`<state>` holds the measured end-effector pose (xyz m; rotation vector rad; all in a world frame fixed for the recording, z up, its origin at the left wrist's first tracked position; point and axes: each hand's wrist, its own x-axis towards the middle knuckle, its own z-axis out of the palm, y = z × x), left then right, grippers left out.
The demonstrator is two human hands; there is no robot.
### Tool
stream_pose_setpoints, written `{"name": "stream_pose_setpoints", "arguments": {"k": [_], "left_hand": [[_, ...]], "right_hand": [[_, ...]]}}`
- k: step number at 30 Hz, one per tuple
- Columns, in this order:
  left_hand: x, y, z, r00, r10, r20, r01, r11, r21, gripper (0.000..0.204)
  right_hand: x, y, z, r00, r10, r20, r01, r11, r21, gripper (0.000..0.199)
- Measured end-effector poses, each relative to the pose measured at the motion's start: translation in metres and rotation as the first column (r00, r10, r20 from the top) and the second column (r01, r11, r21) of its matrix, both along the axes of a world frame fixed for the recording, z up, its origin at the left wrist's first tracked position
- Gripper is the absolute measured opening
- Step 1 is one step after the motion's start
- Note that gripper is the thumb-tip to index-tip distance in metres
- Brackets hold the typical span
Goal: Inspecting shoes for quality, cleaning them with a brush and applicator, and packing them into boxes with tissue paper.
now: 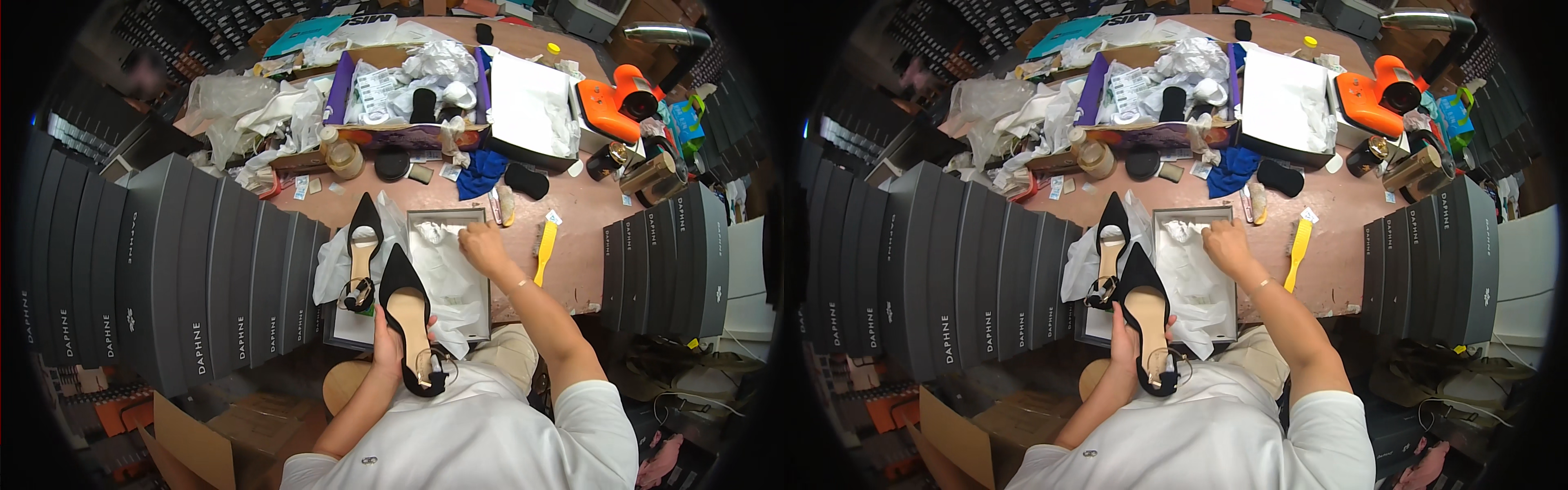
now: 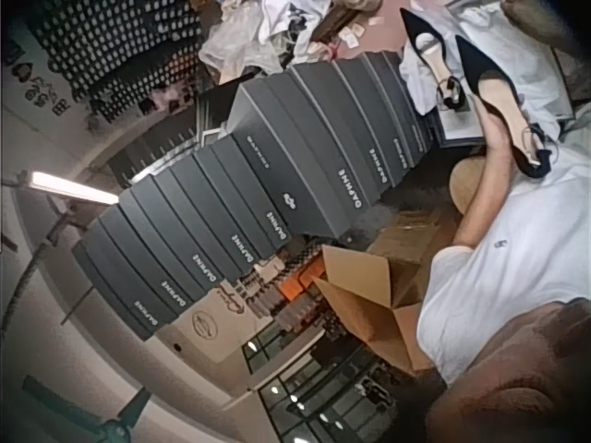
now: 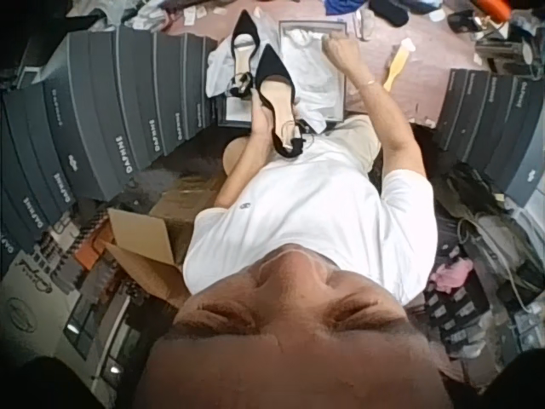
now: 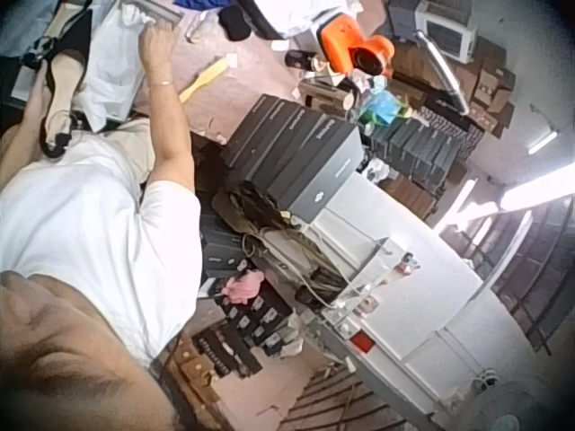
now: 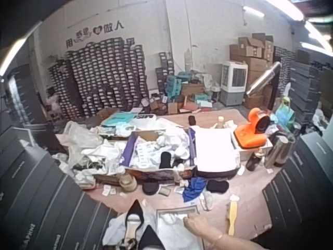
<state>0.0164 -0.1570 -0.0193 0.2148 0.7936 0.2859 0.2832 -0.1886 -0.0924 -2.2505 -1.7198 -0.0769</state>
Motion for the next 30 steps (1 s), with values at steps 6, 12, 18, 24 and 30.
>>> {"name": "stream_pose_setpoints", "arguments": {"k": [6,12,18,24,30], "left_hand": [[0.023,0.006,-0.003,1.000,0.011,-0.023,-0.010,1.000,0.023,0.079],[0.040,-0.014,0.000,0.997,-0.070,-0.025,0.072,0.992,0.102,0.065],[0.040,-0.017,-0.014,0.976,-0.213,-0.042,0.216,0.972,0.093,0.051],[0.017,0.007,-0.011,0.969,-0.191,-0.156,0.198,0.980,0.029,0.061],[0.014,0.001,0.001,0.981,-0.104,-0.162,0.108,0.994,0.014,0.063]], "right_hand": [[-0.085,-0.056,0.111,0.925,0.324,-0.198,-0.259,0.920,0.292,0.014],[-0.118,-0.049,0.063,0.940,0.174,-0.295,-0.119,0.974,0.195,0.018],[-0.091,-0.041,0.080,0.832,0.120,-0.542,-0.080,0.992,0.097,0.021],[-0.027,-0.002,0.061,0.898,-0.039,-0.438,0.085,0.993,0.085,0.035],[-0.020,0.066,-0.043,0.956,0.034,-0.290,-0.081,0.985,-0.153,0.046]]}}
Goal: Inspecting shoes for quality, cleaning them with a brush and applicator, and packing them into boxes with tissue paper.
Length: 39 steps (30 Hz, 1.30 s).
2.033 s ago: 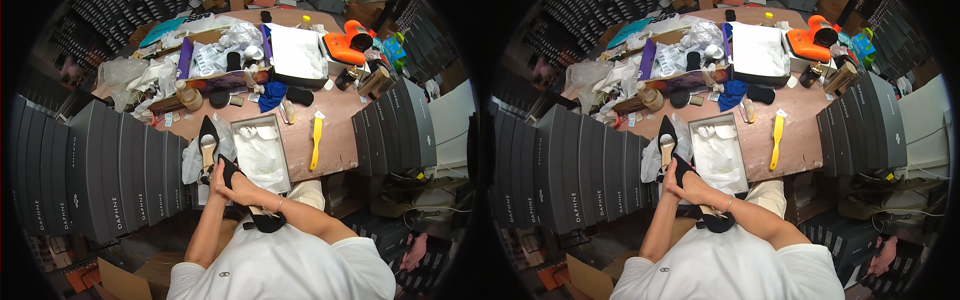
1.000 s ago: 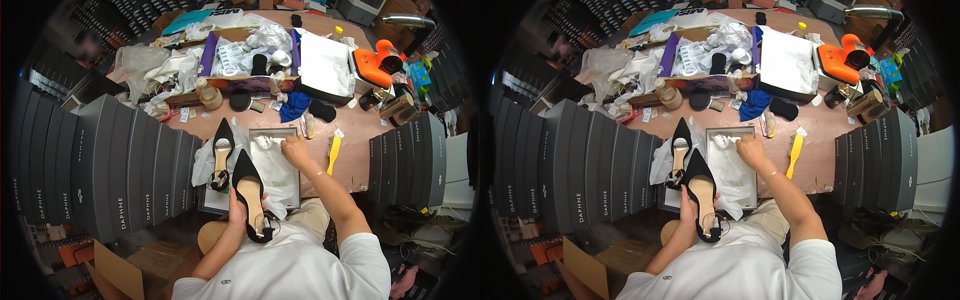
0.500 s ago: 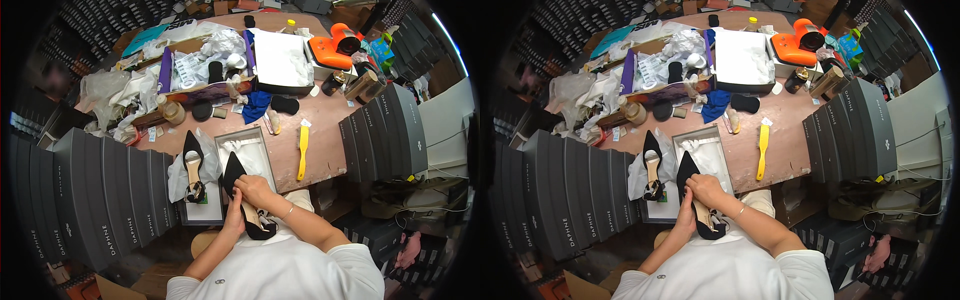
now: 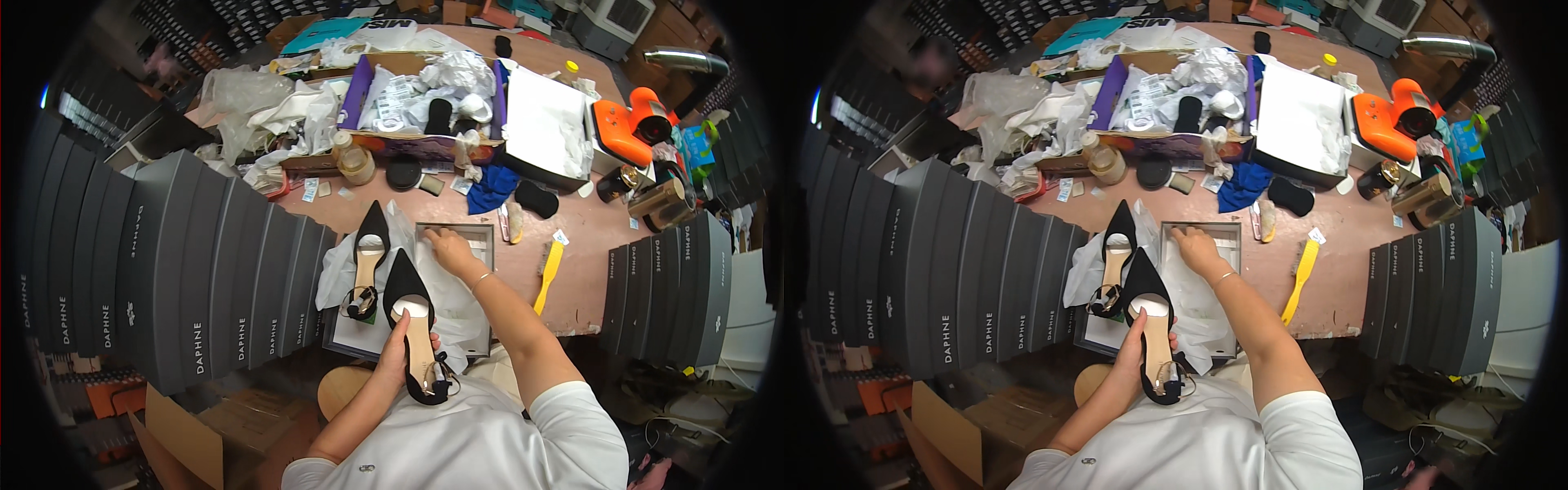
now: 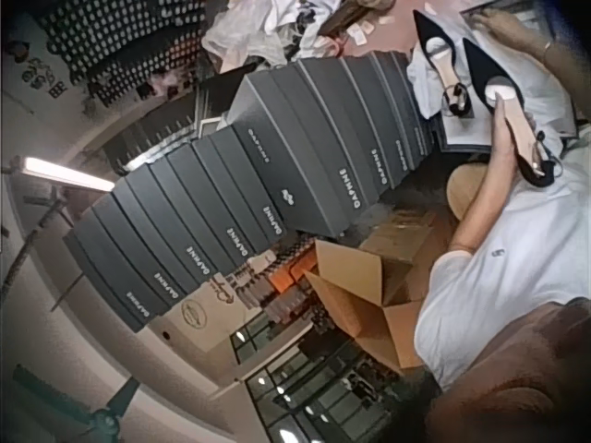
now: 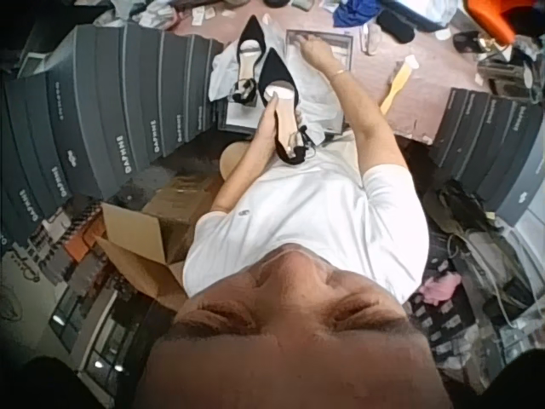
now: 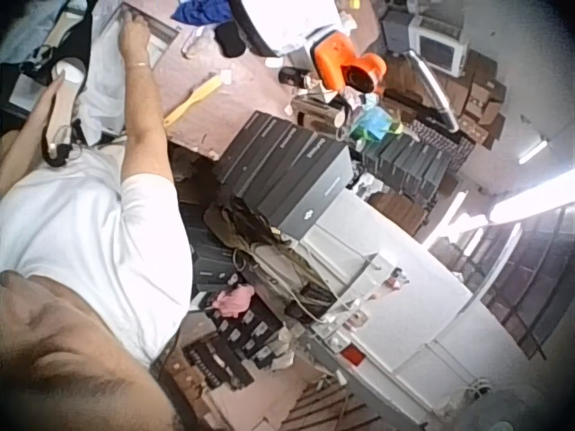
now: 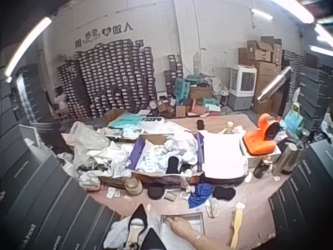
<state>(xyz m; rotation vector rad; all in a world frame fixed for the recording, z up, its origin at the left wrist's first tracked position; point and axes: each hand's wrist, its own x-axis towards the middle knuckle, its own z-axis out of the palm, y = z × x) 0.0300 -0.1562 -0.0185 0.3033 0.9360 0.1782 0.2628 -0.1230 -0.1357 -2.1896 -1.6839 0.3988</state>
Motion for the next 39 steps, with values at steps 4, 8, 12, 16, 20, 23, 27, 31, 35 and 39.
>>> {"name": "stream_pose_setpoints", "arguments": {"k": [4,8,12,16,20,23,27,31,35,39], "left_hand": [[0.006,0.006,-0.007,0.985,0.175,0.001,-0.175,0.984,-0.011,0.067],[0.006,0.010,-0.021,0.986,0.153,0.069,-0.144,0.983,-0.112,0.068],[-0.003,0.004,-0.023,0.981,0.119,0.150,-0.100,0.986,-0.130,0.067],[-0.003,0.000,-0.007,0.987,0.141,0.076,-0.137,0.988,-0.066,0.067],[-0.007,0.005,-0.006,0.980,0.165,0.113,-0.154,0.983,-0.100,0.071],[-0.005,0.010,-0.011,0.972,0.180,0.152,-0.168,0.982,-0.091,0.072],[0.012,0.010,-0.001,0.963,0.133,0.235,-0.120,0.990,-0.068,0.071],[0.030,0.003,0.003,0.959,0.000,0.282,-0.029,0.995,0.098,0.065],[0.043,-0.007,0.007,0.957,-0.169,0.234,0.097,0.952,0.291,0.065],[0.053,-0.011,0.020,0.958,-0.199,0.208,0.145,0.958,0.249,0.070]], "right_hand": [[-0.003,-0.027,0.007,1.000,-0.006,-0.021,0.001,0.971,-0.238,0.039],[-0.008,-0.028,0.013,0.974,0.044,0.221,-0.030,0.997,-0.067,0.024],[-0.004,-0.007,-0.005,0.991,-0.006,0.133,0.026,0.989,-0.145,0.027],[0.005,0.002,-0.009,0.996,0.011,0.089,0.013,0.963,-0.268,0.025],[0.000,-0.010,0.002,0.996,-0.044,0.082,0.066,0.953,-0.296,0.030],[-0.001,-0.041,0.071,0.927,-0.210,-0.309,0.247,0.965,0.086,0.038],[-0.049,-0.095,0.131,0.537,0.080,-0.840,0.293,0.916,0.275,0.051],[-0.080,-0.103,0.151,0.985,0.022,-0.173,0.058,0.895,0.443,0.041],[-0.079,-0.109,0.140,0.962,-0.166,-0.219,0.245,0.880,0.408,0.043],[-0.075,-0.116,0.148,0.892,-0.238,-0.386,0.372,0.871,0.323,0.040]]}}
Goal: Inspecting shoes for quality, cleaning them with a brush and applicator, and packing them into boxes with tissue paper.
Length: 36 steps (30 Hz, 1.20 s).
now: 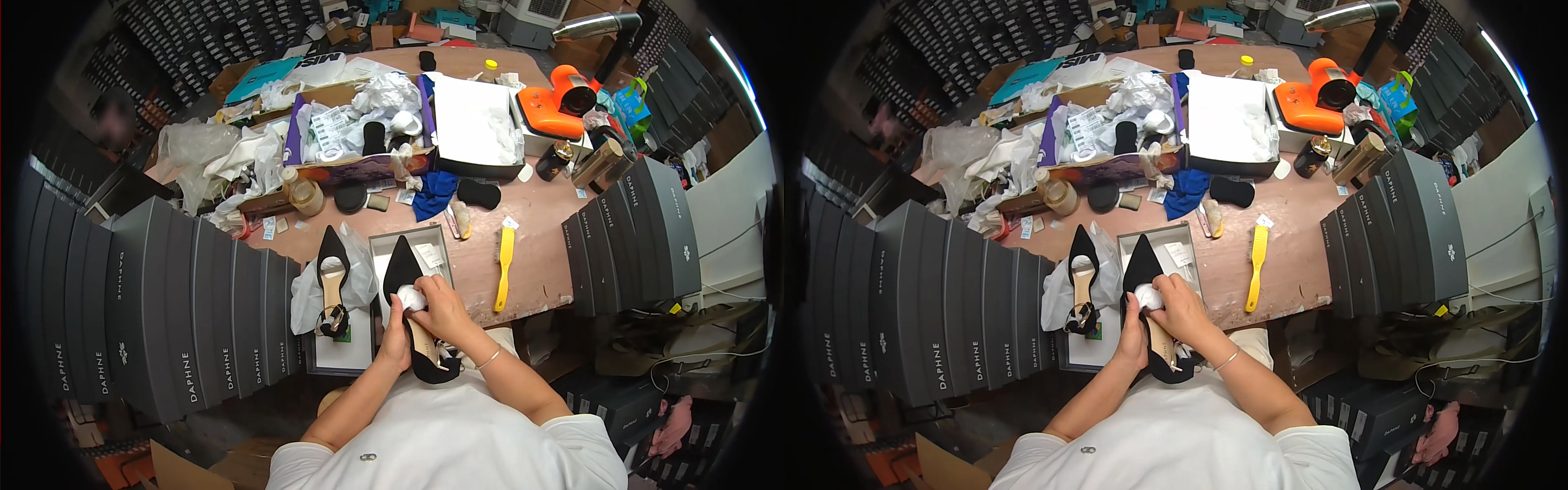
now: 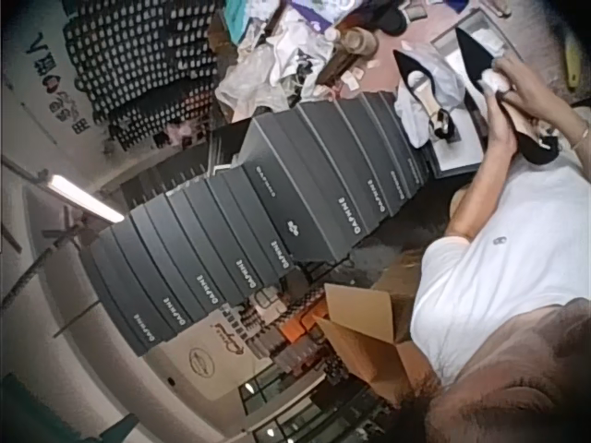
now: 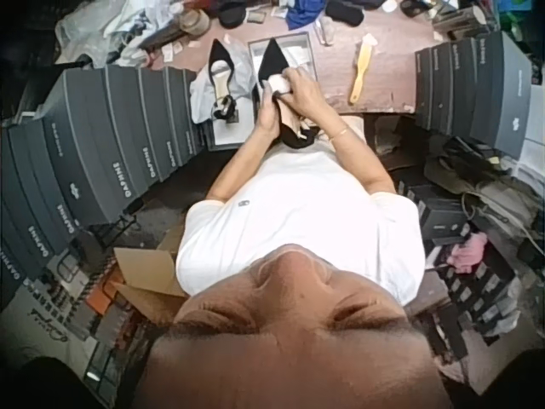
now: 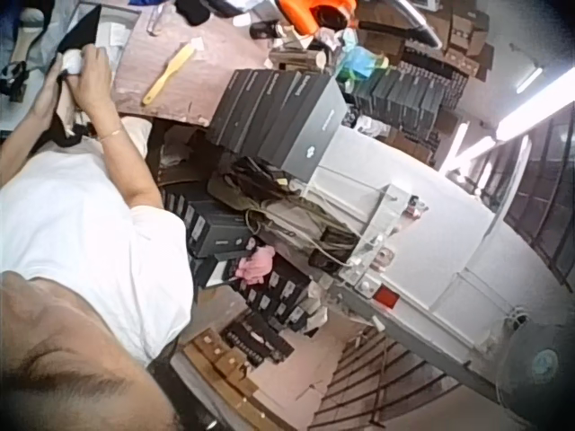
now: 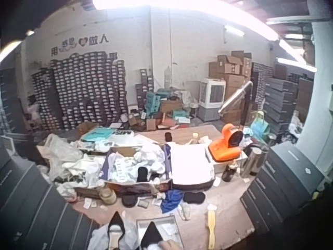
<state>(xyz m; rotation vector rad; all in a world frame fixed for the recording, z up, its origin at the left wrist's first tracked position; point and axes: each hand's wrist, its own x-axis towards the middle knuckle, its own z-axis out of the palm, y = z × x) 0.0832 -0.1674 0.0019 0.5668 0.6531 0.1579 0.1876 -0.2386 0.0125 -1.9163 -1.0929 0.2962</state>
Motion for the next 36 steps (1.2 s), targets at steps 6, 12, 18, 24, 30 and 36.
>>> {"name": "stream_pose_setpoints", "arguments": {"k": [6,12,18,24,30,36], "left_hand": [[0.003,-0.007,-0.009,1.000,0.004,-0.017,-0.006,0.993,-0.120,0.076],[-0.006,-0.004,-0.010,0.995,-0.061,0.083,0.075,0.982,-0.171,0.076],[-0.006,-0.011,-0.018,0.974,-0.185,-0.133,0.169,0.978,-0.125,0.074],[0.001,-0.024,-0.018,0.974,-0.227,-0.006,0.227,0.973,-0.040,0.069],[0.015,-0.024,-0.021,0.955,-0.289,-0.060,0.284,0.955,-0.079,0.073],[0.019,-0.011,-0.017,0.953,-0.223,-0.205,0.215,0.975,-0.061,0.047]], "right_hand": [[0.012,-0.010,-0.017,0.979,0.146,0.140,-0.146,0.989,-0.008,0.033],[0.014,-0.016,-0.010,0.966,0.132,0.223,-0.147,0.988,0.050,0.028],[0.033,-0.003,-0.030,0.931,0.110,0.349,-0.144,0.987,0.072,0.037],[0.040,-0.005,-0.013,0.823,-0.001,-0.567,-0.082,0.989,-0.121,0.094],[0.098,-0.071,-0.054,0.883,0.031,-0.468,-0.137,0.972,-0.193,0.116],[0.125,-0.136,-0.162,0.792,-0.601,-0.104,0.501,0.738,-0.453,0.088]]}}
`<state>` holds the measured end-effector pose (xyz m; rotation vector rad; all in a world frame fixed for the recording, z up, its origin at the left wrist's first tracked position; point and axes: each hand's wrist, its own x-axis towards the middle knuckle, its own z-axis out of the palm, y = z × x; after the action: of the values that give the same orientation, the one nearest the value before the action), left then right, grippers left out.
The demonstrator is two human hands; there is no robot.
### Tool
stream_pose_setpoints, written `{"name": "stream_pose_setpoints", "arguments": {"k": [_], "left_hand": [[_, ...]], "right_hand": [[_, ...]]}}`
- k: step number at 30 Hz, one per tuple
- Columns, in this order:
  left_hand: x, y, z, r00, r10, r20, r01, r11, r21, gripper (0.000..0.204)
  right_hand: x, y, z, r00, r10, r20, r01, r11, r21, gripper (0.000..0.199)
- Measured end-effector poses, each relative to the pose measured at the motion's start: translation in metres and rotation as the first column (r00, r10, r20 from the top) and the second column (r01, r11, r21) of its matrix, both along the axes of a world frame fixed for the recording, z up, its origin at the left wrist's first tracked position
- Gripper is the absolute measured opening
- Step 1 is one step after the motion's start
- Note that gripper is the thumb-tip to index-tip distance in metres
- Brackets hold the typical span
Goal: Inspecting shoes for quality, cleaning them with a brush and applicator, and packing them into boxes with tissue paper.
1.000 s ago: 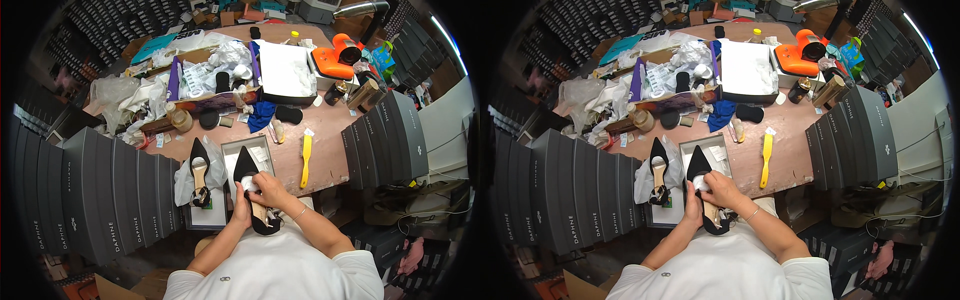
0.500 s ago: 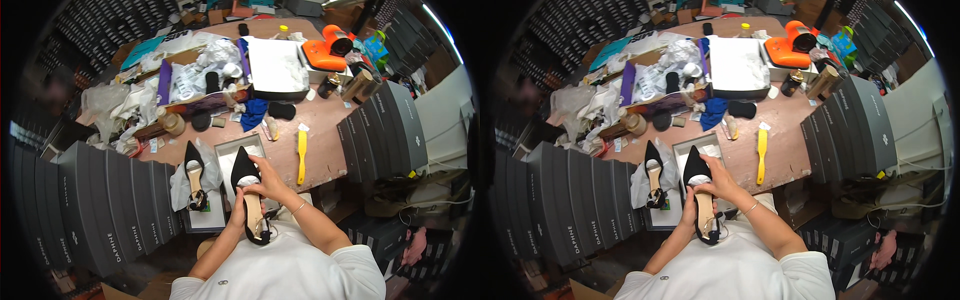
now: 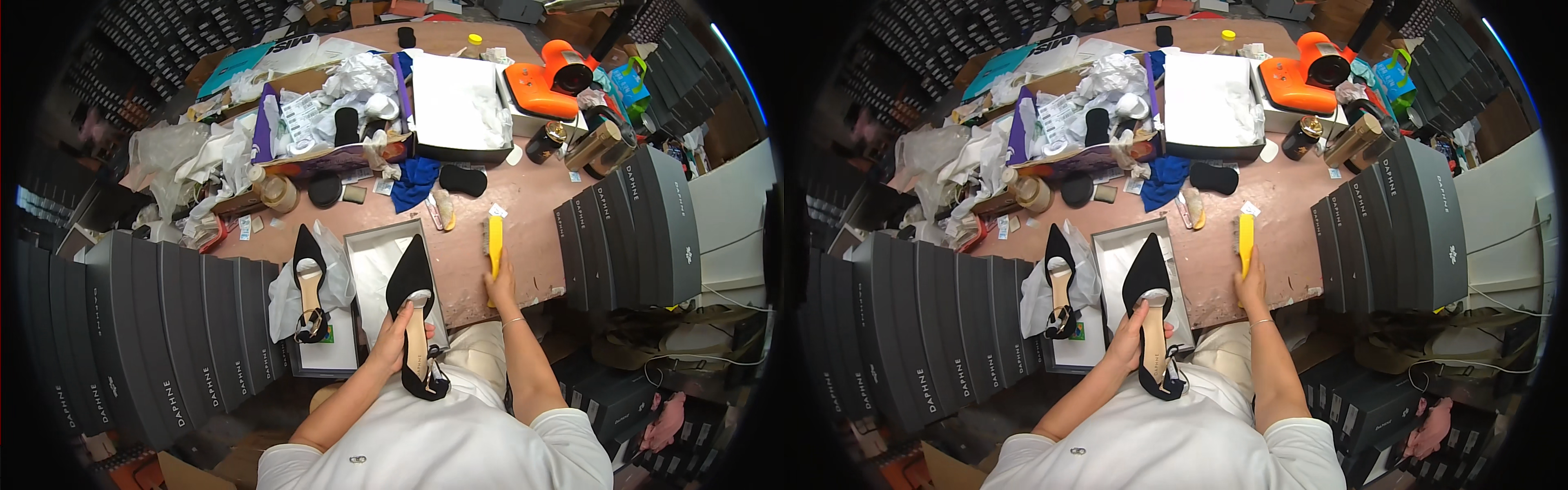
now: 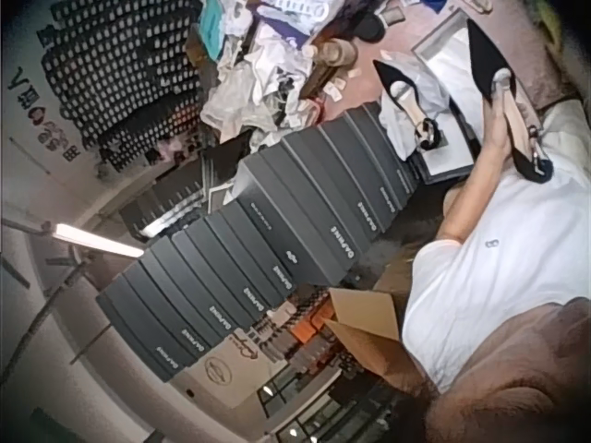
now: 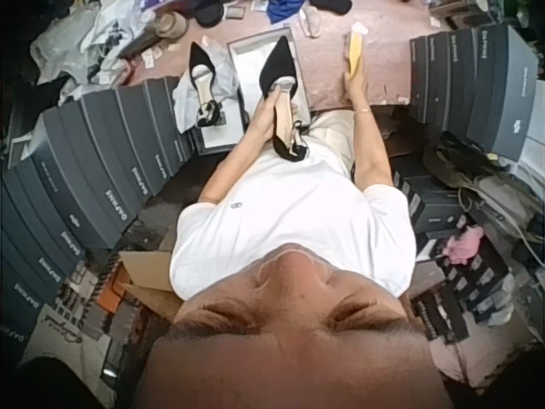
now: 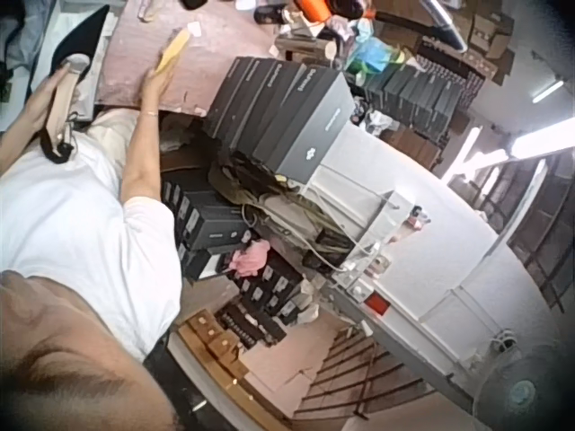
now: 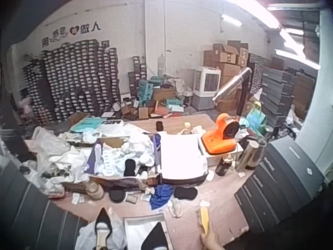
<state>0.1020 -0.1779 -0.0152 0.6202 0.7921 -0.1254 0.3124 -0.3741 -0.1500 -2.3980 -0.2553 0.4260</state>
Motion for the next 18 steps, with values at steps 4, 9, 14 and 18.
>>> {"name": "stream_pose_setpoints", "arguments": {"k": [4,9,14,18], "left_hand": [[-0.006,0.012,-0.018,0.996,0.036,0.086,-0.032,0.998,-0.055,0.045],[-0.013,0.017,-0.014,0.972,-0.042,0.231,0.093,0.973,-0.214,0.057],[-0.031,0.037,-0.006,0.986,-0.075,0.149,0.075,0.997,0.008,0.047],[-0.034,0.051,0.010,0.997,-0.053,0.061,0.030,0.946,0.322,0.041]], "right_hand": [[-0.002,0.026,0.039,0.939,0.066,0.339,-0.166,0.947,0.277,0.061],[-0.013,0.041,0.143,0.645,0.555,0.525,-0.525,0.821,-0.223,0.050],[0.013,0.045,0.162,0.566,0.498,0.658,-0.494,0.843,-0.214,0.050],[-0.046,0.079,0.196,0.335,0.754,0.566,-0.775,0.562,-0.290,0.049]]}}
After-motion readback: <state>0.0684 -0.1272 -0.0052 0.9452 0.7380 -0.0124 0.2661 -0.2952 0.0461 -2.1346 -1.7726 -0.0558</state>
